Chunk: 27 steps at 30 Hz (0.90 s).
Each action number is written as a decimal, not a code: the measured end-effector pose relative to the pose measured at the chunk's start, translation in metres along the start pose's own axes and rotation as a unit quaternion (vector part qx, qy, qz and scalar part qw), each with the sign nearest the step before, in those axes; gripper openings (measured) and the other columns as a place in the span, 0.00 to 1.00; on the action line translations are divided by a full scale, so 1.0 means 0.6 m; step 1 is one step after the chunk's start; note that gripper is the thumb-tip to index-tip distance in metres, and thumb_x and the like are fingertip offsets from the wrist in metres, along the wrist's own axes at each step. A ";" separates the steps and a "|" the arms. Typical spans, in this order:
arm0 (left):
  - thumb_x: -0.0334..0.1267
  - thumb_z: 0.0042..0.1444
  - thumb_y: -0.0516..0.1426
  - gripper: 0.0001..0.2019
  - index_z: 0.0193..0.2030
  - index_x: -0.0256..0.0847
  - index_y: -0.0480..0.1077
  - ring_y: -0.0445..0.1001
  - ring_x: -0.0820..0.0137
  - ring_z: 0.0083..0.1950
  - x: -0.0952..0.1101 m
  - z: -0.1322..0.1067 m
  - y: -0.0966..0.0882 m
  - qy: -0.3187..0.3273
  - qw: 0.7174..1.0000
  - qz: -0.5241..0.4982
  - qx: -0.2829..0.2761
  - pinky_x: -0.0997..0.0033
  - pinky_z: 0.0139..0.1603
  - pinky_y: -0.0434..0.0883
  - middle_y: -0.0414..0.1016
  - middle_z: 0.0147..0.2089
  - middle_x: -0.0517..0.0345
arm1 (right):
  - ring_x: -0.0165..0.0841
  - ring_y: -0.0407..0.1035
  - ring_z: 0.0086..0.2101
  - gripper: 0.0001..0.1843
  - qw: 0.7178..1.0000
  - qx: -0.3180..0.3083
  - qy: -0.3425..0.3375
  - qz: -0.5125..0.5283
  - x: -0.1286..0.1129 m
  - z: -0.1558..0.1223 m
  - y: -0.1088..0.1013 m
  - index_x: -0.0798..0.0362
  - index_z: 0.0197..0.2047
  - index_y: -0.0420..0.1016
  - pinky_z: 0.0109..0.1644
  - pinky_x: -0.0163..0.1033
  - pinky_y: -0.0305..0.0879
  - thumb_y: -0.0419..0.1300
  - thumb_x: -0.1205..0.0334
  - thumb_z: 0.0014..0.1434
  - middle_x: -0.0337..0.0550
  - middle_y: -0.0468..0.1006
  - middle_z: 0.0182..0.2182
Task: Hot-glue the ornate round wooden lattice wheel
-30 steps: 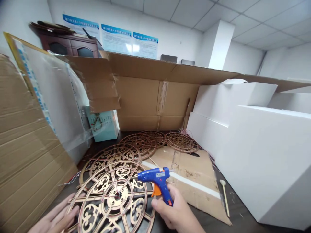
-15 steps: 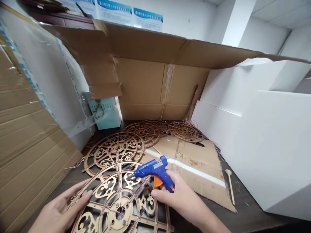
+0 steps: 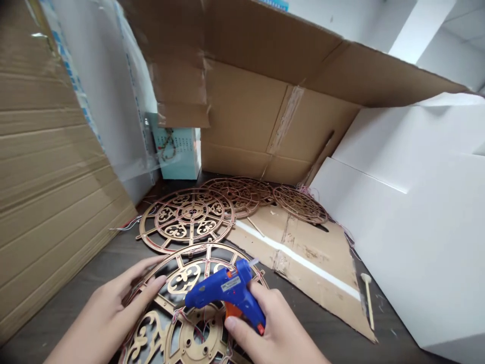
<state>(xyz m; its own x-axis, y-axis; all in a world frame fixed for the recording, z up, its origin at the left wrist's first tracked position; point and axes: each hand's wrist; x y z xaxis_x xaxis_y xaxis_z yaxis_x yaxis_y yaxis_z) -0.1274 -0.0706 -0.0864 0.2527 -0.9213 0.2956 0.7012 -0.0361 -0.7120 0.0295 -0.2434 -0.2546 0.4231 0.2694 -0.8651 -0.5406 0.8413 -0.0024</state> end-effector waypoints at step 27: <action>0.44 0.66 0.50 0.14 0.53 0.49 0.74 0.76 0.65 0.56 -0.044 -0.063 -0.014 0.208 0.944 0.121 0.225 0.68 0.56 0.75 0.78 0.55 0.57 | 0.39 0.74 0.29 0.37 0.984 0.005 0.045 0.174 0.019 0.058 -0.019 0.53 0.50 0.79 0.29 0.37 0.72 0.69 0.33 0.48 0.42 0.75 0.25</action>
<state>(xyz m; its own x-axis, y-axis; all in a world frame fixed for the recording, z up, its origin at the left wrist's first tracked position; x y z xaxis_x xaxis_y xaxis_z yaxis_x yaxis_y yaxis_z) -0.1649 -0.0607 -0.1121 0.2237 -0.9574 -0.1827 0.8924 0.2765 -0.3566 0.0657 -0.2338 -0.2469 0.1481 0.4994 -0.8536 -0.6340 0.7104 0.3056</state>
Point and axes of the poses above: each hand's wrist, its own z-axis towards the middle knuckle, its own y-axis out of the palm, x = y × z
